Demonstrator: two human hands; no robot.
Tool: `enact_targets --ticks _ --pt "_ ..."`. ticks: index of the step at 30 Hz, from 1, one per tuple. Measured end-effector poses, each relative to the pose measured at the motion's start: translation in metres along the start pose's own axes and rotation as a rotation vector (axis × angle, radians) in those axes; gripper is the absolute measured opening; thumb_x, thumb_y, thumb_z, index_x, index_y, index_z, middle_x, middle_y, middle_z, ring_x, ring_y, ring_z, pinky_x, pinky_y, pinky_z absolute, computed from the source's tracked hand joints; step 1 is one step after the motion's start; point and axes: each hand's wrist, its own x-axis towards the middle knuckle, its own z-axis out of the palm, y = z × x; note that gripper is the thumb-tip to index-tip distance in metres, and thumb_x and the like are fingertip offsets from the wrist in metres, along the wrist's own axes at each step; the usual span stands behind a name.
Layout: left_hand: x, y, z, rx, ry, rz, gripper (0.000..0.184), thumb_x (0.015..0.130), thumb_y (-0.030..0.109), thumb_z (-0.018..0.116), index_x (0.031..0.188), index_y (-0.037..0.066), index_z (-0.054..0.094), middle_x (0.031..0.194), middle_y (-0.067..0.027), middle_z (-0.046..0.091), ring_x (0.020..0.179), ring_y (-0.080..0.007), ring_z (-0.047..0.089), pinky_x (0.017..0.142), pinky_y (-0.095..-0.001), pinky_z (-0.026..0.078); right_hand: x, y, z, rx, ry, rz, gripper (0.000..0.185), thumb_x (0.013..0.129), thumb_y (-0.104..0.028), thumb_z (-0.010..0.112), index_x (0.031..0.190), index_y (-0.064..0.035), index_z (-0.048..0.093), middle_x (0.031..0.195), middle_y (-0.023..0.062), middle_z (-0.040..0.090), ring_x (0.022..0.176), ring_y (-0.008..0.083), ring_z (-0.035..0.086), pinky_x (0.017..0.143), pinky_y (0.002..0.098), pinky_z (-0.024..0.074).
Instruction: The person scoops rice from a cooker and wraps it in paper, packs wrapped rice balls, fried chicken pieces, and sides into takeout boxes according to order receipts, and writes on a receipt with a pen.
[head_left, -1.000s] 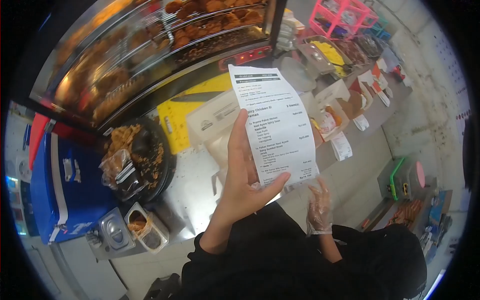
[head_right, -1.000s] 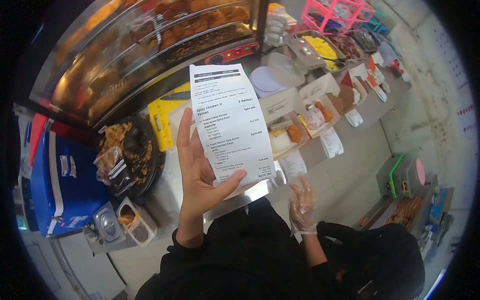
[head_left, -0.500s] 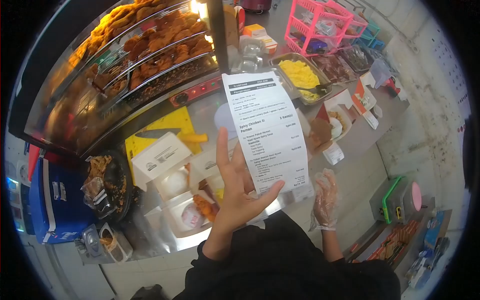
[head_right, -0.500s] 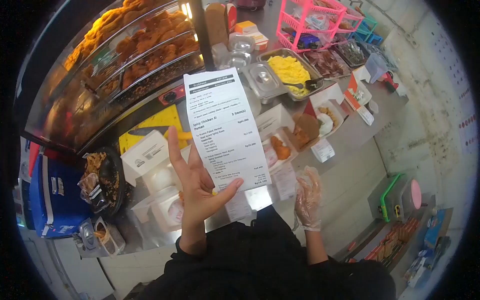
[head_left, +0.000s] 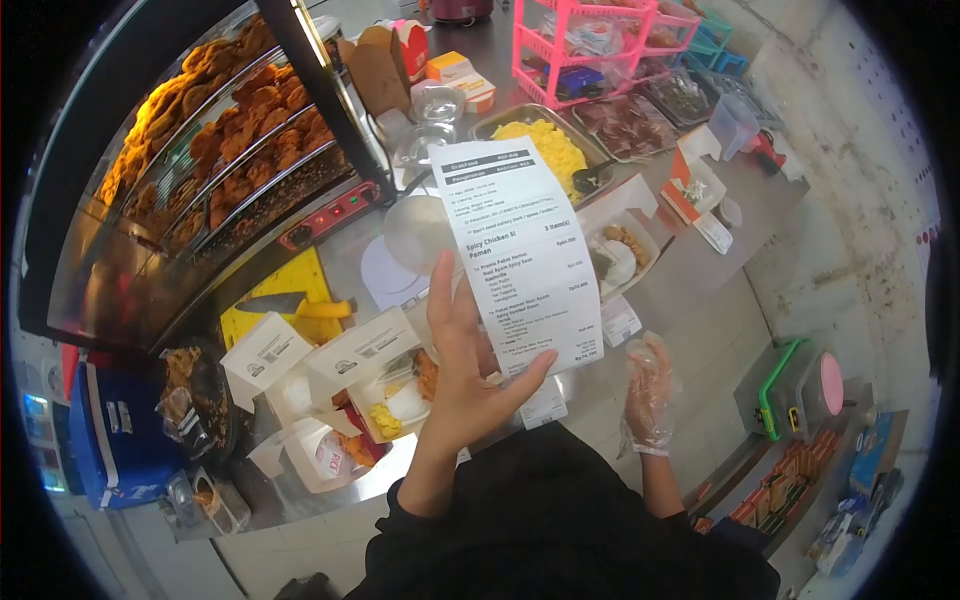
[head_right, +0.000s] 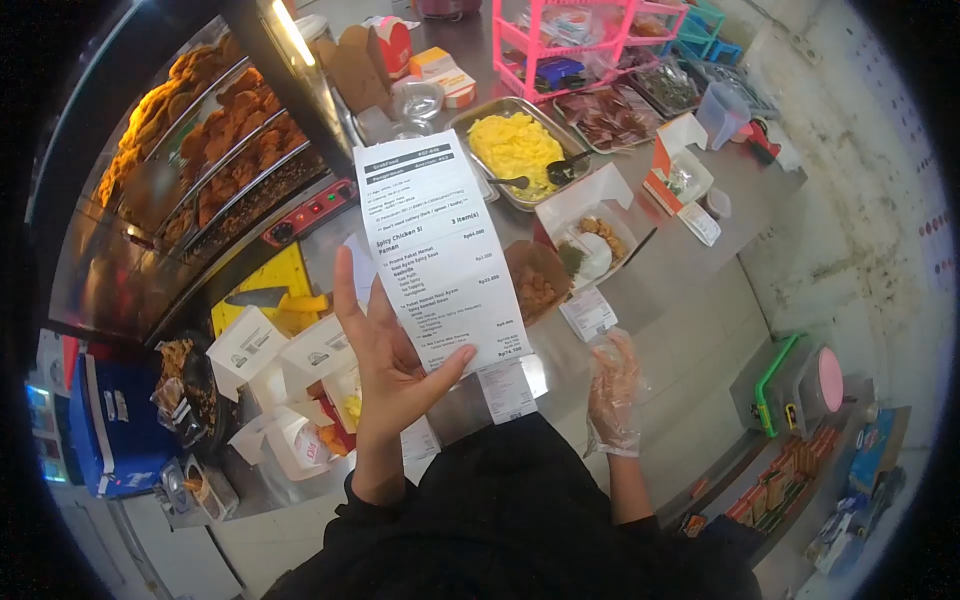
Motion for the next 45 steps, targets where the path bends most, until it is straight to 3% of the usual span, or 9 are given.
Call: enact_targets --ticks 9,14,20,22,24,31,38,41,45 --pt "0.007 -0.004 0.007 0.056 0.082 -0.135 0.091 0.064 -0.014 0.064 0.14 0.002 0.017 0.131 -0.0149 0.036 0.117 -0.0235 0.043 0.095 -0.0367 0.042 0.077 0.02 -0.07 -0.499 0.115 -0.164 0.022 0.085 -0.009 0.049 0.105 -0.0085 0.06 0.121 0.0143 0.05 0.115 0.034 0.047 0.096 0.0442 0.0369" --pt "0.037 -0.001 0.008 0.256 0.137 -0.227 0.095 0.062 -0.012 0.062 0.142 0.004 0.013 0.134 -0.0197 0.032 0.116 -0.026 0.043 0.094 -0.0349 0.039 0.2 0.065 -0.134 -0.795 0.354 -0.252 0.023 0.083 -0.005 0.052 0.105 -0.0083 0.059 0.112 0.0106 0.057 0.11 0.0285 0.051 0.091 0.0424 0.0416" --pt "0.122 -0.043 0.047 0.89 0.042 -0.167 0.079 0.075 0.0 0.069 0.141 0.005 0.026 0.143 -0.0195 0.025 0.131 -0.0282 0.026 0.107 -0.0406 0.022 0.474 0.24 -0.227 -1.139 0.13 -0.654 0.022 0.086 -0.018 0.049 0.102 -0.0081 0.062 0.109 0.0097 0.059 0.102 0.0274 0.054 0.088 0.0391 0.0431" --pt "0.162 -0.071 0.08 0.835 0.134 -0.241 0.086 0.068 -0.012 0.067 0.141 0.005 0.024 0.143 -0.0171 0.026 0.131 -0.0276 0.026 0.107 -0.0394 0.022 0.572 0.234 -0.236 -0.906 -0.2 0.038 0.029 0.087 -0.028 0.045 0.105 -0.0097 0.061 0.109 0.0092 0.06 0.103 0.0277 0.054 0.09 0.0377 0.0426" --pt "0.213 -0.092 0.14 0.69 0.383 -0.427 0.086 0.067 -0.012 0.067 0.14 0.002 0.025 0.144 -0.0166 0.025 0.131 -0.0269 0.026 0.106 -0.0378 0.022 0.686 0.335 -0.244 -1.004 -0.348 -0.242 0.036 0.086 -0.036 0.042 0.107 -0.0112 0.059 0.112 0.0089 0.059 0.103 0.0286 0.054 0.091 0.0376 0.042" --pt "0.344 -0.183 0.281 0.945 0.357 -0.344 0.079 0.072 -0.002 0.07 0.139 0.002 0.029 0.141 -0.0183 0.03 0.127 -0.0307 0.032 0.104 -0.0429 0.028 0.831 0.481 -0.198 -1.056 -0.676 -0.085 0.037 0.085 -0.033 0.044 0.111 -0.0103 0.058 0.118 0.0121 0.056 0.106 0.0302 0.054 0.09 0.0393 0.0426" --pt "0.409 -0.216 0.337 1.183 0.563 -0.353 0.076 0.075 0.017 0.074 0.137 0.002 0.032 0.14 -0.0205 0.03 0.126 -0.0326 0.034 0.101 -0.0453 0.033 0.947 0.572 -0.111 -0.968 -0.534 -0.228 0.027 0.077 -0.018 0.05 0.092 -0.0029 0.067 0.095 0.0179 0.065 0.088 0.0327 0.063 0.076 0.0406 0.0494" --pt "0.414 -0.228 0.347 1.289 0.703 -0.347 0.08 0.073 0.027 0.076 0.137 0.003 0.033 0.139 -0.0227 0.031 0.124 -0.0337 0.036 0.099 -0.0461 0.037 1.013 0.634 -0.056 -0.899 -0.364 -0.563 0.023 0.076 -0.019 0.054 0.079 0.0009 0.066 0.085 0.0212 0.064 0.081 0.0364 0.063 0.071 0.0428 0.0502" --pt "0.418 -0.228 0.369 1.451 0.861 -0.49 0.087 0.071 0.037 0.076 0.137 0.002 0.032 0.136 -0.024 0.033 0.122 -0.034 0.037 0.098 -0.0461 0.038 1.051 0.664 -0.002 -0.673 -0.404 -0.071 0.042 0.082 -0.028 0.052 0.117 -0.0042 0.056 0.123 0.0198 0.052 0.115 0.0341 0.049 0.095 0.0395 0.0398"
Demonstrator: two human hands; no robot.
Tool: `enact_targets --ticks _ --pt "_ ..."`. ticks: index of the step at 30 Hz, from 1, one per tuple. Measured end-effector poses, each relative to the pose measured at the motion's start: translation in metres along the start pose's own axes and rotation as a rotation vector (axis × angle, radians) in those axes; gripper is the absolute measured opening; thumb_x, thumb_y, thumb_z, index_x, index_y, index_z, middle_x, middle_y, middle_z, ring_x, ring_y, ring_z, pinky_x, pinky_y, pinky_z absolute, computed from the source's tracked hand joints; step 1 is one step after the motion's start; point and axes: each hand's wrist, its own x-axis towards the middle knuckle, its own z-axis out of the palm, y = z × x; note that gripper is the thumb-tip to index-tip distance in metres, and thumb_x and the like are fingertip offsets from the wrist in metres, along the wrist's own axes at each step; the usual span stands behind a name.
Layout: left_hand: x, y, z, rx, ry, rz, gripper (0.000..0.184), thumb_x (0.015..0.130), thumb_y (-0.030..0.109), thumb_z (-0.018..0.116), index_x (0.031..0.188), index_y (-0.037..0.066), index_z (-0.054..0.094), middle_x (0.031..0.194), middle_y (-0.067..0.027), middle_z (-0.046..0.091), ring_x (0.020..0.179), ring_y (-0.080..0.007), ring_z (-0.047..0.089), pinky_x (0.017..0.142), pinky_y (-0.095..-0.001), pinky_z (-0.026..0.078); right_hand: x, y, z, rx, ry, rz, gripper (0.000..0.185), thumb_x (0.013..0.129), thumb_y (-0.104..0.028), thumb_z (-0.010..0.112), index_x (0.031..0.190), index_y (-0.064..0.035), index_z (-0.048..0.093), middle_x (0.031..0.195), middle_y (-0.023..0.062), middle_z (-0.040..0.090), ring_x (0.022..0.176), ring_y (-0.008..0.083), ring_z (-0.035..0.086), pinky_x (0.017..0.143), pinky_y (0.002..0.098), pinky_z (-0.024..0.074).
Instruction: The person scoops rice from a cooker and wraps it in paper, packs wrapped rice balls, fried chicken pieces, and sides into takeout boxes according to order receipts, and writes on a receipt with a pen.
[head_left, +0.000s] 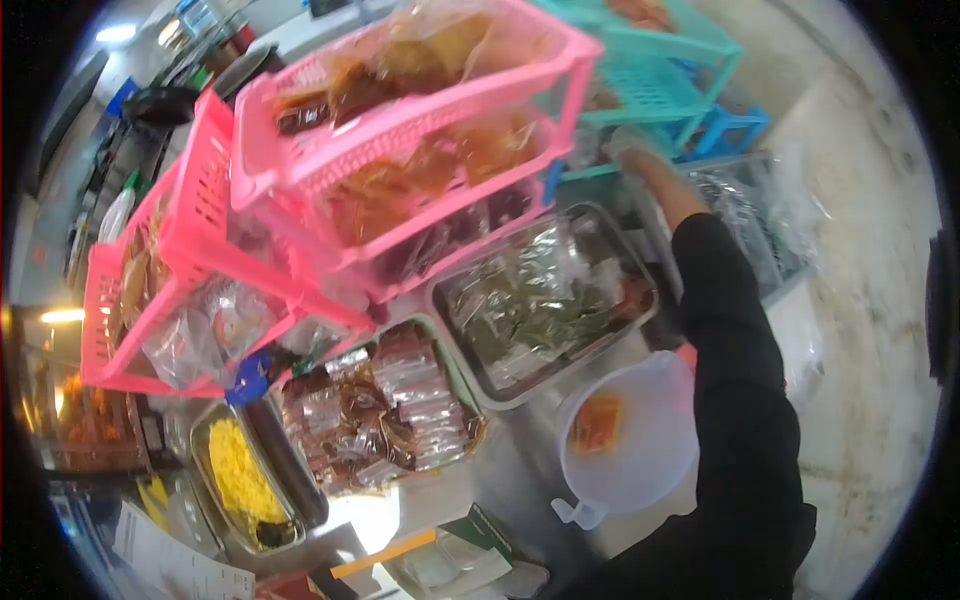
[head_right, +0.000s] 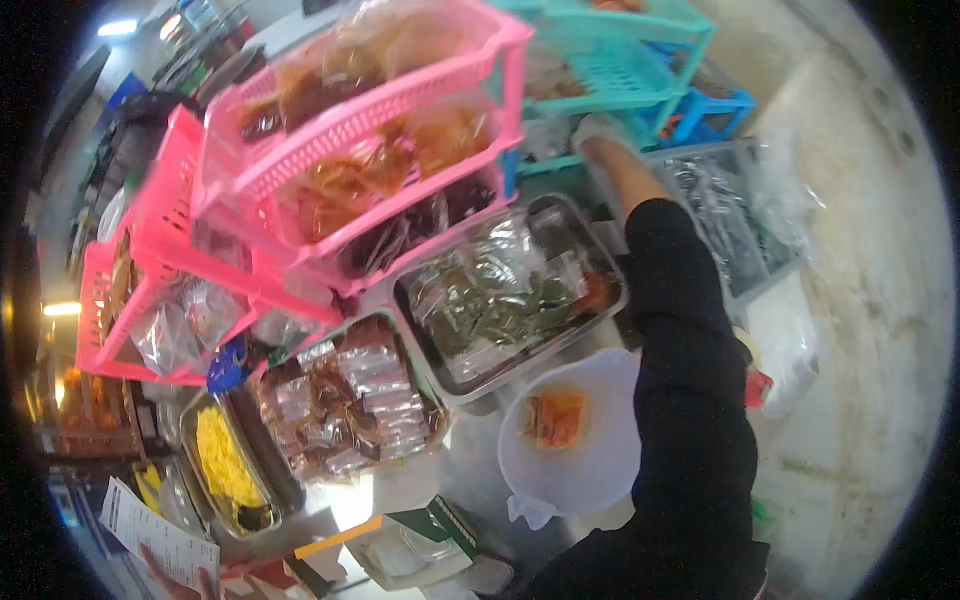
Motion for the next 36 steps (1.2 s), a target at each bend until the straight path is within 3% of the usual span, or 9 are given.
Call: enact_targets --ticks 9,17,19,22,23,26,27,30,36 --pt "-0.007 0.005 0.019 0.014 -0.068 0.006 0.089 0.073 0.044 0.072 0.138 0.002 0.028 0.134 -0.0253 0.035 0.122 -0.0356 0.038 0.1 -0.0476 0.037 0.084 0.065 0.093 0.458 -0.203 -0.359 0.035 0.082 -0.026 0.054 0.111 -0.008 0.059 0.108 0.0163 0.061 0.099 0.0315 0.056 0.083 0.0388 0.0454" --pt "-0.02 -0.006 0.004 -0.175 -0.04 0.077 0.081 0.074 0.032 0.074 0.136 0.001 0.031 0.131 -0.0235 0.039 0.116 -0.0343 0.045 0.091 -0.0468 0.046 -0.039 0.107 -0.046 -0.156 0.277 -0.595 0.026 0.089 -0.023 0.045 0.095 -0.0063 0.064 0.091 0.0115 0.064 0.084 0.0277 0.061 0.077 0.0351 0.0491" --pt "-0.022 -0.025 -0.01 -0.187 -0.034 0.15 0.08 0.074 0.027 0.075 0.136 0.001 0.031 0.131 -0.0223 0.039 0.116 -0.0326 0.045 0.093 -0.0459 0.045 -0.083 0.112 -0.116 0.349 0.205 -0.194 0.019 0.086 -0.023 0.049 0.088 -0.0091 0.061 0.082 0.0094 0.061 0.079 0.0221 0.058 0.071 0.0302 0.0454" --pt "-0.035 -0.044 -0.028 -0.265 -0.033 0.086 0.079 0.074 0.013 0.069 0.14 0.004 0.026 0.138 -0.0182 0.03 0.121 -0.029 0.038 0.099 -0.0431 0.035 -0.208 0.015 -0.221 1.064 0.245 -0.437 0.014 0.079 -0.023 0.055 0.082 -0.0101 0.059 0.08 0.0048 0.059 0.08 0.02 0.054 0.072 0.0282 0.0413" --pt "-0.04 -0.048 -0.032 -0.337 -0.045 -0.051 0.081 0.074 0.002 0.063 0.143 0.008 0.02 0.144 -0.0154 0.021 0.126 -0.0271 0.03 0.104 -0.0412 0.027 -0.24 -0.01 -0.249 0.783 -0.01 -0.339 0.015 0.078 -0.022 0.057 0.086 -0.0099 0.061 0.082 0.0081 0.06 0.078 0.0231 0.057 0.069 0.0314 0.0441" --pt "-0.051 -0.066 -0.045 -0.433 -0.036 -0.038 0.075 0.078 0.002 0.059 0.143 0.011 0.023 0.146 -0.014 0.019 0.128 -0.0263 0.03 0.105 -0.0424 0.027 -0.325 -0.098 -0.271 -0.063 -0.392 -1.149 0.026 0.075 -0.032 0.06 0.082 -0.0067 0.064 0.075 0.0133 0.06 0.07 0.0318 0.06 0.064 0.0408 0.048" --pt "-0.054 -0.071 -0.047 -0.393 -0.016 0.021 0.075 0.078 0.002 0.059 0.143 0.011 0.023 0.146 -0.0134 0.019 0.128 -0.0259 0.03 0.105 -0.0422 0.026 -0.347 -0.13 -0.254 -0.155 -0.827 -0.295 0.024 0.066 -0.028 0.069 0.079 -0.008 0.067 0.077 0.0135 0.063 0.075 0.0317 0.062 0.068 0.0404 0.0492" --pt "-0.072 -0.08 -0.056 -0.37 0.028 0.042 0.077 0.077 0.002 0.06 0.143 0.01 0.022 0.146 -0.013 0.02 0.128 -0.0258 0.031 0.106 -0.041 0.026 -0.375 -0.142 -0.186 -0.69 -0.924 -0.665 0.02 0.062 -0.023 0.07 0.077 -0.0111 0.07 0.079 0.0139 0.066 0.079 0.0266 0.065 0.067 0.0356 0.051" --pt "-0.111 -0.072 -0.083 -0.361 0.122 -0.159 0.079 0.074 0.01 0.069 0.14 0.005 0.026 0.14 -0.0169 0.03 0.123 -0.0281 0.036 0.103 -0.0418 0.031 -0.365 -0.143 -0.107 -0.711 -0.87 -0.946 0.021 0.058 -0.022 0.071 0.077 -0.0115 0.071 0.077 0.0136 0.066 0.076 0.0263 0.065 0.066 0.036 0.0511"
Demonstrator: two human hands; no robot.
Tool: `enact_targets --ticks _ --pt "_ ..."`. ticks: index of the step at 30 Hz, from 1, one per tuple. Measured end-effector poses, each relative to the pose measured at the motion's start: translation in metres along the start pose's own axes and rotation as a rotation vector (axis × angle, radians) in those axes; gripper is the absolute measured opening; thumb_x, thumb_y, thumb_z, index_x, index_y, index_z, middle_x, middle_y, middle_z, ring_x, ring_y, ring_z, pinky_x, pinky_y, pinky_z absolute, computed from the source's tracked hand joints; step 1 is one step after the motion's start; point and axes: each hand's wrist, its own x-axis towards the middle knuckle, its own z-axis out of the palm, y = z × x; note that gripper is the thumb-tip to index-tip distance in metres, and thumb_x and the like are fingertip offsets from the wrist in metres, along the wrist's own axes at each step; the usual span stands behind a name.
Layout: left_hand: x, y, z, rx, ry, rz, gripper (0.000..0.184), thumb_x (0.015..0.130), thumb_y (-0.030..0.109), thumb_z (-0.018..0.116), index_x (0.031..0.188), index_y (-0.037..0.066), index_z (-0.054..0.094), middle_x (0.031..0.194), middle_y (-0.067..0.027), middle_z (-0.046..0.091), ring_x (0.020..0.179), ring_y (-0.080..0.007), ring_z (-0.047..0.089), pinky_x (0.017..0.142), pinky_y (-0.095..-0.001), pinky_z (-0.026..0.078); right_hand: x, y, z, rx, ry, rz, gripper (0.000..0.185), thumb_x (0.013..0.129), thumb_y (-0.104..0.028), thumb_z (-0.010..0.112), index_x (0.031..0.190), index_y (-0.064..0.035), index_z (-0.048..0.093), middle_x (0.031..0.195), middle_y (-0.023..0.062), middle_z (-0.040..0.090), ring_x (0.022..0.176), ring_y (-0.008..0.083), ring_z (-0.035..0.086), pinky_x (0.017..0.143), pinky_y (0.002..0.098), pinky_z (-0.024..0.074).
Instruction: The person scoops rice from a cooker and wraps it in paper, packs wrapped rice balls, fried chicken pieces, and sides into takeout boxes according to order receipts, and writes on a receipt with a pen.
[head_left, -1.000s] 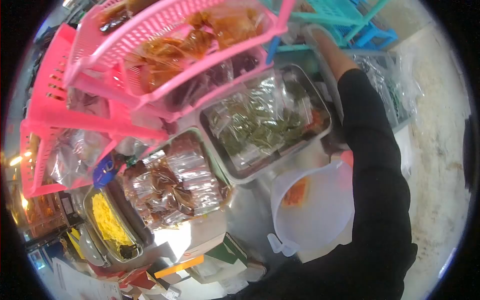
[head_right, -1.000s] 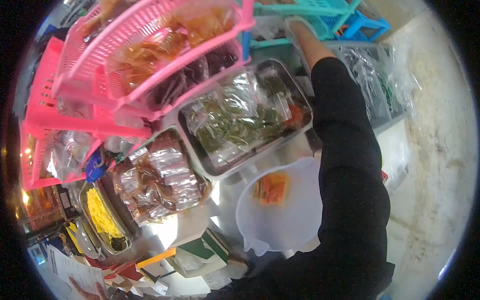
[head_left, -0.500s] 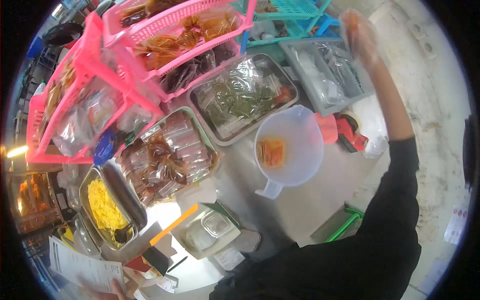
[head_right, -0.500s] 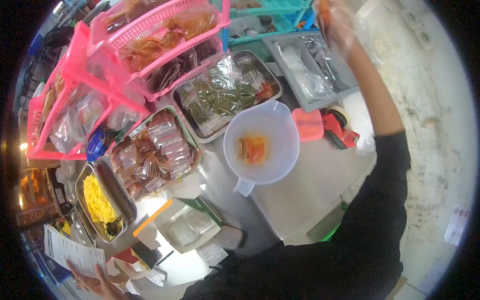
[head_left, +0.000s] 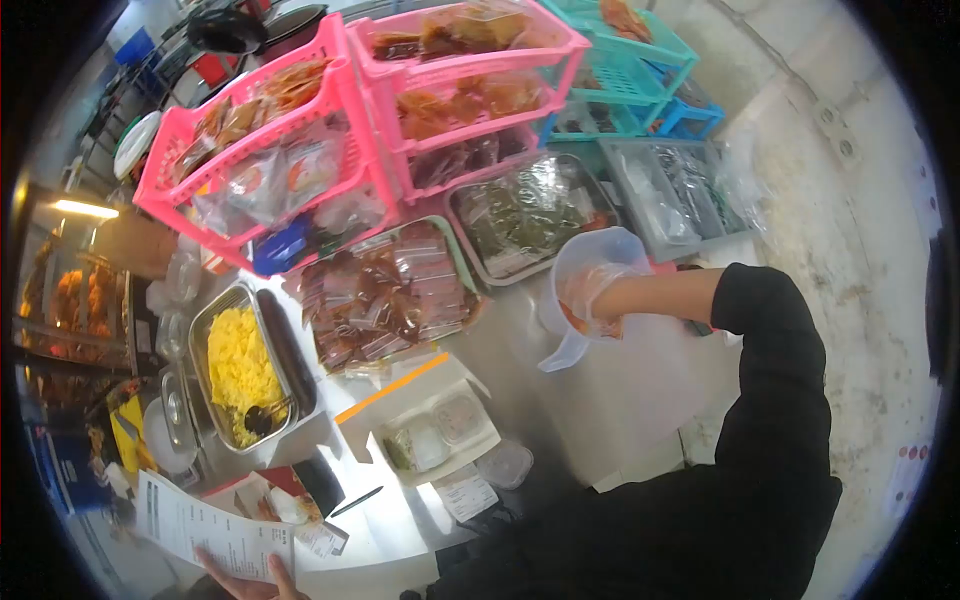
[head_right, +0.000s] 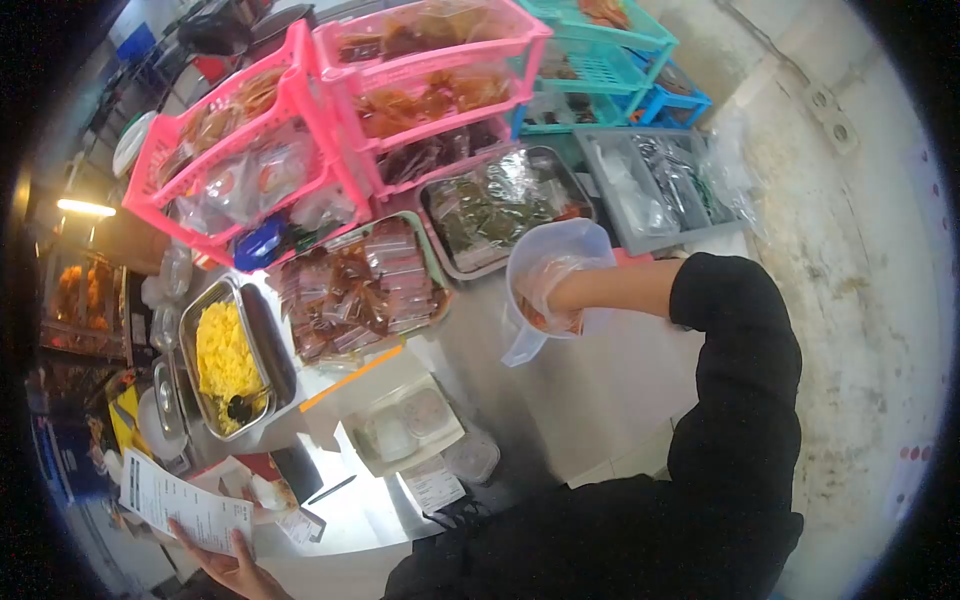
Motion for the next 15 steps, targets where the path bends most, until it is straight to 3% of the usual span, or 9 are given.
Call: enact_targets --ticks 1,3,5,8,10,11,12,14,15 --pt "-0.003 -0.001 -0.005 0.131 0.006 0.082 0.081 0.073 0.017 0.076 0.137 0.001 0.03 0.135 -0.0201 0.037 0.118 -0.0298 0.043 0.099 -0.043 0.037 0.007 0.003 0.004 -0.007 0.027 -0.022 0.022 0.058 -0.022 0.072 0.077 -0.0116 0.071 0.077 0.0136 0.066 0.076 0.0263 0.065 0.066 0.0361 0.0511" --pt "-0.013 -0.011 -0.009 0.135 0.017 0.044 0.08 0.075 0.021 0.074 0.139 0.003 0.029 0.139 -0.0192 0.033 0.123 -0.0305 0.039 0.104 -0.0413 0.03 0.02 0.011 0.016 -0.004 0.075 -0.044 0.022 0.057 -0.022 0.072 0.077 -0.0117 0.071 0.076 0.0135 0.066 0.075 0.0261 0.065 0.065 0.0362 0.0512" --pt "-0.029 -0.029 -0.015 -0.209 -0.018 -0.145 0.079 0.074 0.004 0.063 0.142 0.006 0.022 0.144 -0.0135 0.024 0.13 -0.0263 0.028 0.107 -0.0405 0.025 0.033 0.021 0.03 0.032 0.068 -0.02 0.023 0.056 -0.022 0.072 0.077 -0.0119 0.071 0.076 0.0134 0.066 0.074 0.026 0.065 0.065 0.0363 0.0512" --pt "-0.044 -0.042 -0.026 -0.036 0.042 -0.154 0.087 0.066 0.004 0.065 0.141 0.0 0.022 0.144 -0.014 0.025 0.131 -0.0256 0.026 0.108 -0.038 0.02 0.055 0.04 0.049 -0.039 -0.081 0.029 0.025 0.041 -0.027 0.074 0.062 -0.0149 0.07 0.073 0.012 0.066 0.073 0.0239 0.065 0.058 0.0337 0.0489" --pt "-0.044 -0.035 -0.034 -0.047 0.033 -0.179 0.091 0.064 -0.003 0.065 0.141 0.0 0.018 0.144 -0.0143 0.022 0.132 -0.0243 0.024 0.108 -0.0349 0.017 0.063 0.059 0.085 -0.103 0.146 0.051 0.024 0.051 -0.03 0.073 0.068 -0.0138 0.071 0.08 0.0128 0.066 0.085 0.0255 0.064 0.069 0.0347 0.0484" --pt "-0.045 -0.032 -0.038 -0.193 0.072 -0.228 0.09 0.065 -0.008 0.063 0.142 0.002 0.018 0.144 -0.0145 0.022 0.132 -0.0231 0.024 0.108 -0.0342 0.02 0.041 0.047 0.046 -0.128 0.066 -0.037 0.025 0.059 -0.028 0.071 0.078 -0.0113 0.071 0.084 0.0146 0.066 0.089 0.0263 0.063 0.074 0.0343 0.0489" --pt "-0.045 -0.032 -0.045 -0.24 0.093 -0.207 0.088 0.067 -0.013 0.06 0.142 0.003 0.017 0.143 -0.0149 0.023 0.129 -0.0223 0.028 0.105 -0.034 0.026 0.052 0.056 0.054 0.03 0.128 0.123 0.026 0.065 -0.023 0.068 0.087 -0.0081 0.069 0.09 0.0156 0.066 0.092 0.0275 0.063 0.078 0.0338 0.0489" --pt "-0.052 -0.036 -0.058 -0.306 0.11 -0.224 0.088 0.068 -0.014 0.058 0.142 0.003 0.015 0.141 -0.0146 0.025 0.125 -0.0225 0.036 0.102 -0.0339 0.034 0.049 0.072 0.05 -0.26 -0.236 0.096 0.027 0.067 -0.019 0.068 0.09 -0.0064 0.068 0.091 0.0146 0.066 0.091 0.0233 0.064 0.079 0.0336 0.0494" --pt "-0.055 -0.042 -0.068 -0.281 0.12 -0.193 0.088 0.069 -0.014 0.058 0.143 0.004 0.014 0.14 -0.0145 0.026 0.123 -0.0226 0.038 0.1 -0.0339 0.036 0.026 0.051 0.02 -0.286 -0.229 0.092 0.027 0.067 -0.019 0.068 0.09 -0.0064 0.068 0.091 0.0146 0.066 0.091 0.0233 0.064 0.079 0.0336 0.0494"
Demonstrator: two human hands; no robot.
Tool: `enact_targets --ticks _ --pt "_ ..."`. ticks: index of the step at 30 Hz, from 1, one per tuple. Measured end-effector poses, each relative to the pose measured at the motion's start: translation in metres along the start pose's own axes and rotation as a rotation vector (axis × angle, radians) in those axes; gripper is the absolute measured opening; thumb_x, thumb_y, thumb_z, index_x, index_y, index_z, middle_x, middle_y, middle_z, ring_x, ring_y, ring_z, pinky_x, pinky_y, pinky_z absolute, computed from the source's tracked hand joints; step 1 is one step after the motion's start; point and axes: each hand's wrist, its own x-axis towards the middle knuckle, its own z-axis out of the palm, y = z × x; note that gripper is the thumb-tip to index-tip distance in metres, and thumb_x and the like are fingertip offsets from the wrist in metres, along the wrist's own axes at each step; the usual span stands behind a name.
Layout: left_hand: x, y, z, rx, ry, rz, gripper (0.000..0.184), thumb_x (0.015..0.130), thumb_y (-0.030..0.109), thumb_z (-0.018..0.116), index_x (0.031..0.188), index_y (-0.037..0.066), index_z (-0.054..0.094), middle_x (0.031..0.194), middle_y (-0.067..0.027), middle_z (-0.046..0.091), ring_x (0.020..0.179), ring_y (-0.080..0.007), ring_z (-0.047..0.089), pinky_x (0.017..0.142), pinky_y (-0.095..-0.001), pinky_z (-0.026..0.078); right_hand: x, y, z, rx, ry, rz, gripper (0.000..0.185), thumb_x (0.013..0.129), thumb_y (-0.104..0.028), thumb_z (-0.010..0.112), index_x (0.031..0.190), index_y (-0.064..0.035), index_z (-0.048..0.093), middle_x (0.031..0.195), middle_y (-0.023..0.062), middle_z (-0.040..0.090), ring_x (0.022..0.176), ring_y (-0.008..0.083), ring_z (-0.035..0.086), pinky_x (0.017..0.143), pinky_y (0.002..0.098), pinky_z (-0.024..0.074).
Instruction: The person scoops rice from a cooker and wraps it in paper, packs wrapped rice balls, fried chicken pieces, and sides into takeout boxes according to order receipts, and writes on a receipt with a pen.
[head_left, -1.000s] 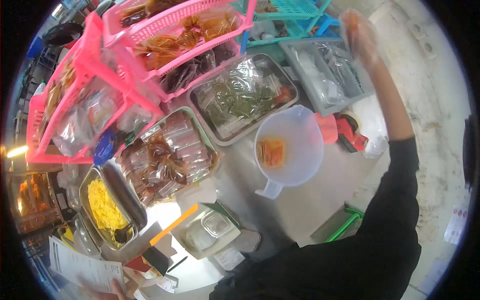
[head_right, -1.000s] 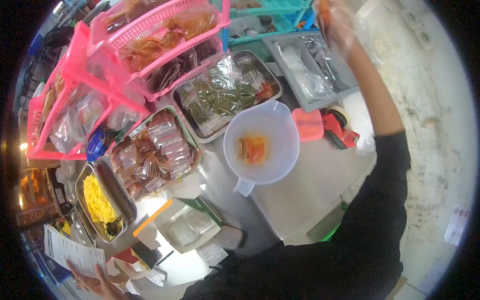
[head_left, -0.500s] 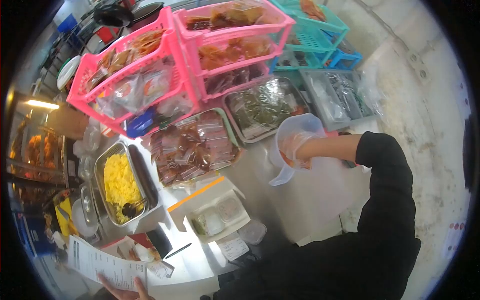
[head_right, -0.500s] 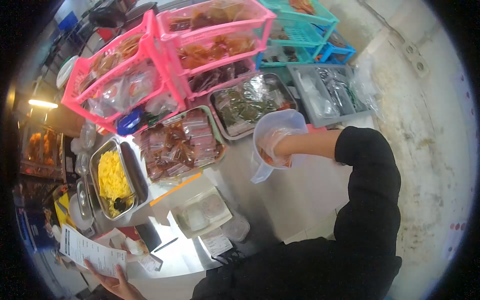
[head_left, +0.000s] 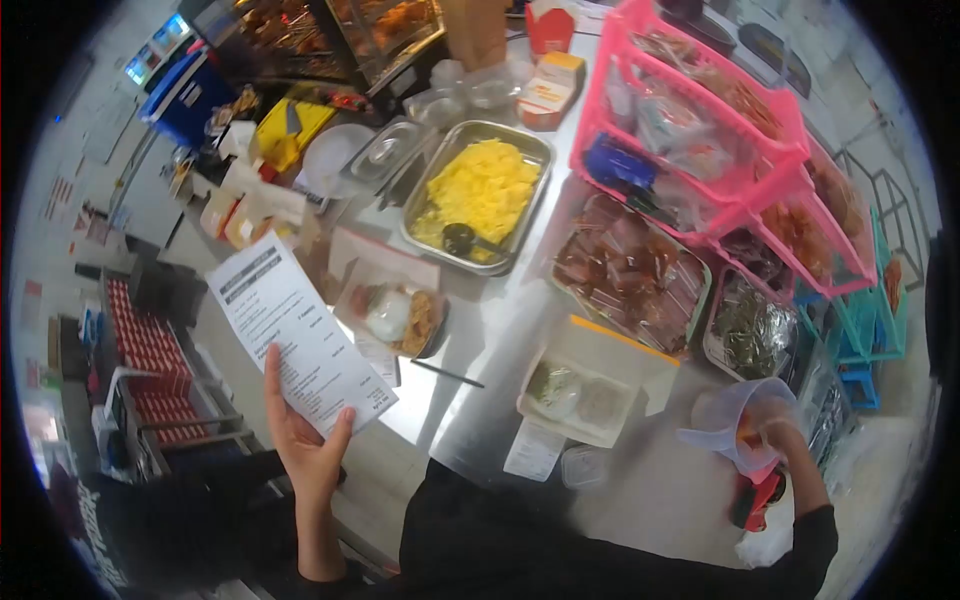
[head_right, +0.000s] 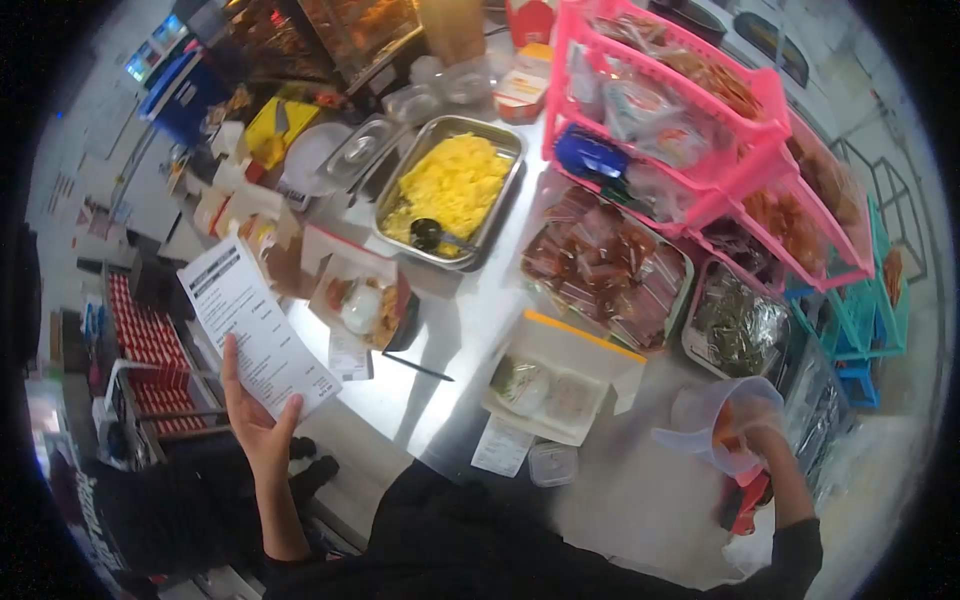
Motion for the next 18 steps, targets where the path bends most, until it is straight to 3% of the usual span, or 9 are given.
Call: enact_targets --ticks 4,7,12,15,18 --pt "0.0 -0.014 -0.046 0.012 0.068 0.009 0.087 0.07 -0.015 0.057 0.143 0.004 0.013 0.139 -0.0144 0.028 0.123 -0.023 0.039 0.1 -0.0337 0.037 -0.034 -0.012 -0.023 0.106 0.155 0.059 0.027 0.07 -0.017 0.065 0.095 -0.0055 0.065 0.094 0.014 0.064 0.092 0.0226 0.062 0.08 0.033 0.0486" --pt "0.0 -0.022 -0.079 -0.237 0.089 -0.087 0.088 0.069 -0.015 0.056 0.143 0.005 0.013 0.137 -0.016 0.029 0.122 -0.023 0.04 0.098 -0.0328 0.038 -0.068 -0.022 -0.038 0.289 0.271 0.169 0.027 0.073 -0.016 0.063 0.098 -0.0048 0.064 0.097 0.0135 0.063 0.093 0.022 0.061 0.081 0.0326 0.0481" --pt "0.0 -0.054 -0.192 -0.258 0.179 -0.085 0.087 0.068 -0.011 0.06 0.142 0.004 0.017 0.136 -0.0156 0.032 0.122 -0.0221 0.041 0.099 -0.0327 0.038 -0.151 -0.072 -0.091 0.801 0.652 0.329 0.028 0.077 -0.014 0.059 0.103 -0.0037 0.061 0.102 0.0128 0.061 0.095 0.021 0.06 0.082 0.0319 0.0472" --pt "0.001 -0.074 -0.276 -0.219 0.238 -0.051 0.087 0.068 -0.012 0.058 0.142 0.005 0.015 0.135 -0.0156 0.033 0.12 -0.022 0.042 0.099 -0.0327 0.038 -0.206 -0.123 -0.144 1.133 0.989 0.281 0.029 0.08 -0.012 0.057 0.107 -0.0031 0.059 0.104 0.0124 0.06 0.096 0.0204 0.059 0.083 0.0315 0.0466" --pt "-0.004 -0.097 -0.353 -0.17 0.268 -0.032 0.086 0.069 -0.013 0.057 0.142 0.005 0.015 0.135 -0.0155 0.033 0.119 -0.0217 0.043 0.098 -0.0325 0.039 -0.253 -0.191 -0.212 1.404 1.289 0.084 0.029 0.082 -0.011 0.054 0.11 -0.0024 0.057 0.107 0.0119 0.059 0.096 0.0198 0.058 0.084 0.0311 0.046"
